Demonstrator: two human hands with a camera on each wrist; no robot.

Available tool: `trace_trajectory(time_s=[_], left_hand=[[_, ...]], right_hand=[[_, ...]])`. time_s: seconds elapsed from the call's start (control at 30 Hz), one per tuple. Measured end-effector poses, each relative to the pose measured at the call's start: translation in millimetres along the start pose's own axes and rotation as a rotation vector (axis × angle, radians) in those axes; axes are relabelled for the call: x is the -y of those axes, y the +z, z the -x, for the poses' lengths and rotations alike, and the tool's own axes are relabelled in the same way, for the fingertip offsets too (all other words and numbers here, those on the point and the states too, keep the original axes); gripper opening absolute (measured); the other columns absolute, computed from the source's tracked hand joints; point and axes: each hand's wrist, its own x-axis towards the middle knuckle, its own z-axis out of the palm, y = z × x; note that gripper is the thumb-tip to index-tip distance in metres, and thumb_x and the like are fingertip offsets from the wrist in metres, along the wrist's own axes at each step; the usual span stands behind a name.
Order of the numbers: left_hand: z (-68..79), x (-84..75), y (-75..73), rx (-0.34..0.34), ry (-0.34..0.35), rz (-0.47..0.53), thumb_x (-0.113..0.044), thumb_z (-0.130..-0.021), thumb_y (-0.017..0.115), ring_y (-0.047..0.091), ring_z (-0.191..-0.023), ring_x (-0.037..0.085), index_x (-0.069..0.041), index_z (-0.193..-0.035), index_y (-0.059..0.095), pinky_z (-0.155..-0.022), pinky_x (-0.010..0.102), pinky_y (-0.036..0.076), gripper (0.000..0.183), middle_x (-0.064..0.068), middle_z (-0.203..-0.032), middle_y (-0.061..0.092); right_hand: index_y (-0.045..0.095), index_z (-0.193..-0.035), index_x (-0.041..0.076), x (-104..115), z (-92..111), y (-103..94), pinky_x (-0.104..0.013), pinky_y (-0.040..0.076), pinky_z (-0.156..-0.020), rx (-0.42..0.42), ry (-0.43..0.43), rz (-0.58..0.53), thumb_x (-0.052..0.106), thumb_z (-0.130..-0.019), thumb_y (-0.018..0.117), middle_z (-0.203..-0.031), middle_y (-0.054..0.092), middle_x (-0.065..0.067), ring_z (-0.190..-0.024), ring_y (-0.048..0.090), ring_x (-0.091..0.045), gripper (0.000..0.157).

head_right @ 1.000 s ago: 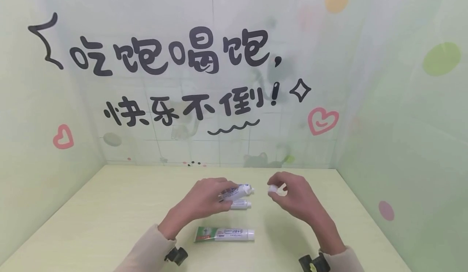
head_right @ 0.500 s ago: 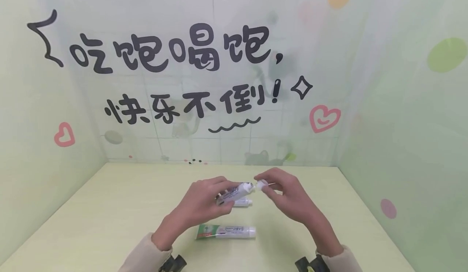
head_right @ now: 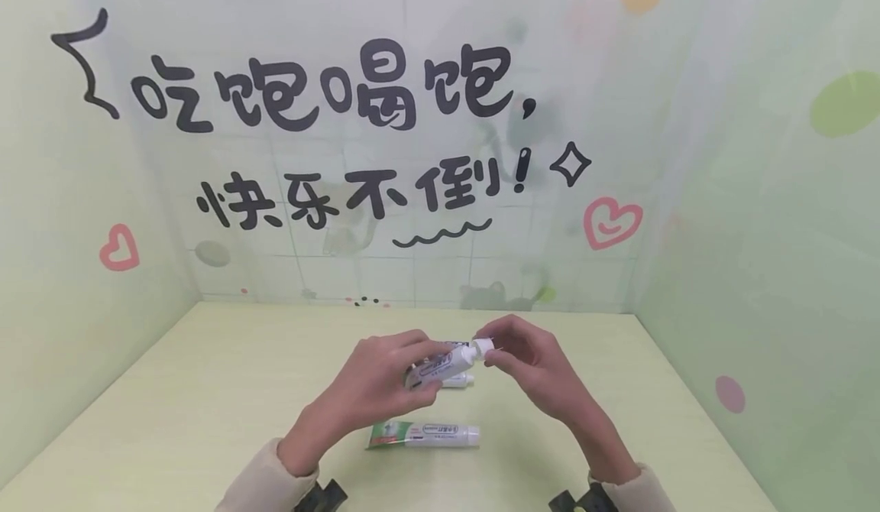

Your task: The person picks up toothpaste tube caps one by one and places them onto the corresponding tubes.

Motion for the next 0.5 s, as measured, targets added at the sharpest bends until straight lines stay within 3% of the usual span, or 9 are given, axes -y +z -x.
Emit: trace_trajectory(time_s=[0.27, 0.5], left_hand=[[0.9, 1.6, 1.1, 0.018, 0.001, -0.063, -0.031, -0.078, 0.071, 0.054, -0.063, 0.0, -0.028, -0.116, 0.068, -0.05, 0.011, 0.036, 0.039, -0.01, -0.093, 0.066], [0.5, 3.6, 0.8, 0.003, 0.013, -0.083, -0.03, -0.077, 0.072, 0.051, -0.06, -0.001, -0.029, -0.114, 0.069, -0.048, 0.011, 0.034, 0.037, -0.011, -0.09, 0.065]], right_hand=[[0.06, -0.111, -0.003, 2.7, 0.4, 3.4, -0.027, 0.055, -0.084, -0.027, -0.061, 0.063, -0.009, -0.083, 0.066, -0.108, 0.064, -0.017, -0.095, 0.066, -0.016, 0.029], [0.063, -0.107, -0.003, 2.5, -1.0, 5.7, -0.03, 0.056, -0.082, -0.038, -0.187, 0.09, -0.016, -0.077, 0.068, -0.108, 0.064, -0.015, -0.101, 0.064, -0.016, 0.033]])
